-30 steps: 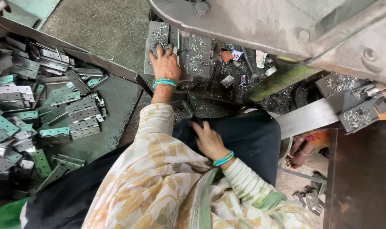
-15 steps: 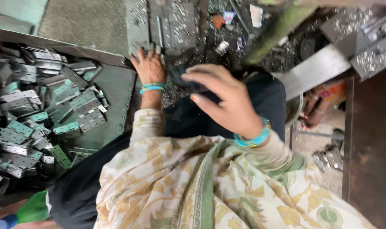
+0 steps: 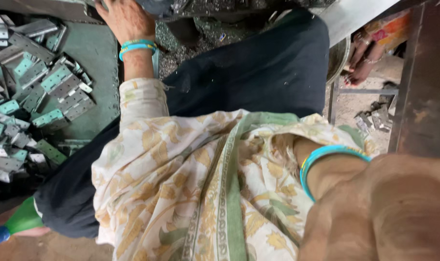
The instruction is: The person assembles metal hinges by placing components into a machine for joining, then collects the finished hinges into a metal bin.
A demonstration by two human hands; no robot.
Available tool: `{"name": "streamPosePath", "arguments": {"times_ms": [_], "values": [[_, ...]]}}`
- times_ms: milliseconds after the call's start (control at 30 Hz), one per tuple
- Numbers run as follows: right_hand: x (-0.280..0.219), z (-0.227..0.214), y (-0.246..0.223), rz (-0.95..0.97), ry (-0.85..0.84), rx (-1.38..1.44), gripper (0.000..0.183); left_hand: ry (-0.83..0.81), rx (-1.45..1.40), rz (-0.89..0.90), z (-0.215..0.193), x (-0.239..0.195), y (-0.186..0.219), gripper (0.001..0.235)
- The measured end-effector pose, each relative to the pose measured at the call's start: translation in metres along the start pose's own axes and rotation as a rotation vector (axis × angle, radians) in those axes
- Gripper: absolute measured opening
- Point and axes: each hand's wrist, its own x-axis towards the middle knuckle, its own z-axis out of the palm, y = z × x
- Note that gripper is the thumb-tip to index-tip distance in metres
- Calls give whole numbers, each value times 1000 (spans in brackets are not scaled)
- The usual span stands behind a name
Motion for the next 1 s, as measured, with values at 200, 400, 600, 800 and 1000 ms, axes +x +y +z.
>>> {"name": "streamPosePath", "arguments": {"times_ms": [200,400,600,800,1000], "values": [[-8,-5,2,-30,-14,37,29,-2,65,-28,6,8,-1,31],[-9,-13,8,-70,-39,36,26,-57,18,-59,-3,12,2,40],[-3,-38,6,-95,-89,-1,23,-115,23,-69,-15,9,5,41],[2,-60,10,-99,-101,-43,21,-86,23,-53,-20,8,9,49],[6,-70,23,-112,-123,-1,19,-119,37,-67,-26,3,12,47]]}}
